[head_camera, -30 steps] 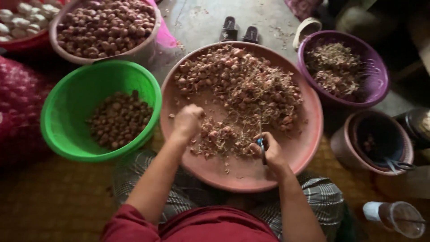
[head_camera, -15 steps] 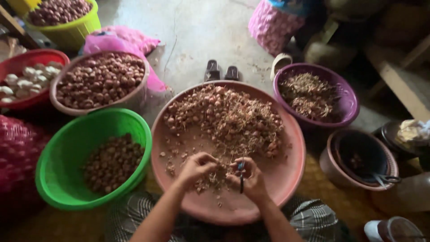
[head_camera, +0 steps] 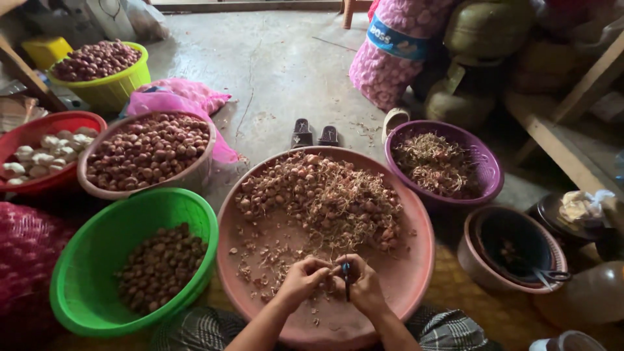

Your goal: The person sits on the floor in front of a large tray of untrimmed shallots and, using scissors, cuts the dry roots and stems off the bulbs one at a time, placing the trimmed bulbs into a green basket beside the tray while discarding trimmings on the tray.

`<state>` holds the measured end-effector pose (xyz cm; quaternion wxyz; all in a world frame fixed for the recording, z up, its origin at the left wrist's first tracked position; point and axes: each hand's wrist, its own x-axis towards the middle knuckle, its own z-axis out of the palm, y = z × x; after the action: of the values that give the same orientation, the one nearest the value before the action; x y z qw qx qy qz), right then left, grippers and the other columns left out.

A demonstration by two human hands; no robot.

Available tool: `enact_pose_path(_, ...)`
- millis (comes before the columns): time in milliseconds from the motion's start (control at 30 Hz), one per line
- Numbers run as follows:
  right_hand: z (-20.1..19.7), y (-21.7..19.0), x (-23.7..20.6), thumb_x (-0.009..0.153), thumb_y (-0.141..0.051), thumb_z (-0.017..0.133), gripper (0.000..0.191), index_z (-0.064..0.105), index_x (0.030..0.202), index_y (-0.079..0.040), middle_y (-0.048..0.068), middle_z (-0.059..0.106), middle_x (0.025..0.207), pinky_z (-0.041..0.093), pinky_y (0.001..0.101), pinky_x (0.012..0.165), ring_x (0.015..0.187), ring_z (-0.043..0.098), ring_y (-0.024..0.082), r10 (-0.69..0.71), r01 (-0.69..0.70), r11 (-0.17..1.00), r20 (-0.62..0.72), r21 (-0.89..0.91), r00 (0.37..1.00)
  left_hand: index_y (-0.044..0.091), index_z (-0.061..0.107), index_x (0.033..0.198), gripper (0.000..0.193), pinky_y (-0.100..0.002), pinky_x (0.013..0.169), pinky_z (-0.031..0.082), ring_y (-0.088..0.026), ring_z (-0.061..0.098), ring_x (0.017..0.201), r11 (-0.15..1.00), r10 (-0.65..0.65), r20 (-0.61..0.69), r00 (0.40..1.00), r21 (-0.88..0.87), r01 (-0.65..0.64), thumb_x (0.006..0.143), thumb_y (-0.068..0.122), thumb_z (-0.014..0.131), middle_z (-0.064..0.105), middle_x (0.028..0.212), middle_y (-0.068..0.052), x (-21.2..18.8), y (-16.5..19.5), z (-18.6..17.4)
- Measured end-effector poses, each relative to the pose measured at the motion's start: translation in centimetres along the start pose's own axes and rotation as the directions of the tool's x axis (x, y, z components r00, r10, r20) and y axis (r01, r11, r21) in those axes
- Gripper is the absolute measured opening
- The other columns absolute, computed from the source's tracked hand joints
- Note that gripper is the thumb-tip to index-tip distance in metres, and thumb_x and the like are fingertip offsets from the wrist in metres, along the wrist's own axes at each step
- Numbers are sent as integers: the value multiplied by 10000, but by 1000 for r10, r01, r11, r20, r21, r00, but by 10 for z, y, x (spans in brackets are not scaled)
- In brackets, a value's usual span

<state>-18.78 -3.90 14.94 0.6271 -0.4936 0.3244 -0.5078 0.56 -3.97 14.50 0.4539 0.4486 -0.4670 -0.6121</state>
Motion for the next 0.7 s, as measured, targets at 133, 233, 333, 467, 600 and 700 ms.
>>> enact_pose_path(133, -1, -7, -2, 840, 64, 748, 332, 627, 1136, -26, 39, 679, 891, 555, 256, 698, 810, 644, 104, -11, 0, 978, -53, -208, 999, -12, 719, 1079, 239, -297, 712, 603, -148, 722, 775, 994, -87, -63, 994, -79, 82, 910, 156, 719, 766, 894, -99, 2, -10, 4)
enact_pose_path(233, 1, -10, -4, 835, 50, 740, 327, 636, 1133, -38, 33, 664, 850, 543, 256, 654, 757, 633, 103, 28, -50, 971, -97, -235, 995, -15, 730, 1123, 281, -274, 774, 582, -109, 683, 858, 998, -51, -11, 999, 31, 52, 875, 101, 797, 706, 953, -43, 1, -14, 7)
enact_pose_path(333, 3, -11, -2, 835, 31, 744, 328, 631, 1133, -45, 36, 662, 823, 533, 263, 616, 711, 625, 111, 47, -82, 973, -165, -216, 985, 22, 712, 1148, 286, -267, 776, 588, -114, 702, 860, 997, -69, -3, 998, -33, 69, 885, 125, 765, 752, 957, -49, 1, -14, 6)
enact_pose_path(467, 4, -14, 2, 815, 37, 766, 354, 626, 1132, -31, 41, 677, 850, 538, 259, 640, 742, 631, 105, 26, -68, 969, -177, -236, 984, 16, 664, 1122, 278, -287, 760, 596, -136, 712, 849, 993, -39, 2, 999, -111, 39, 881, 111, 762, 745, 930, -81, 2, -12, 3)
enact_pose_path(600, 3, -15, 4, 760, 43, 792, 477, 587, 1180, -47, 18, 716, 1024, 566, 234, 804, 928, 674, 81, -49, 43, 973, -23, -228, 999, 26, 653, 1118, 281, -295, 736, 593, -140, 717, 827, 997, -66, -14, 998, -42, 65, 879, 125, 764, 751, 911, -95, 4, -14, 1)
enact_pose_path(700, 4, -15, 5, 816, 17, 780, 393, 614, 1169, -24, 47, 709, 917, 560, 252, 707, 816, 664, 107, 92, -91, 994, 8, -56, 996, -23, 670, 1100, 284, -303, 738, 597, -148, 720, 820, 990, -114, 11, 993, -81, 114, 899, 148, 774, 755, 921, -96, 5, -17, 1)
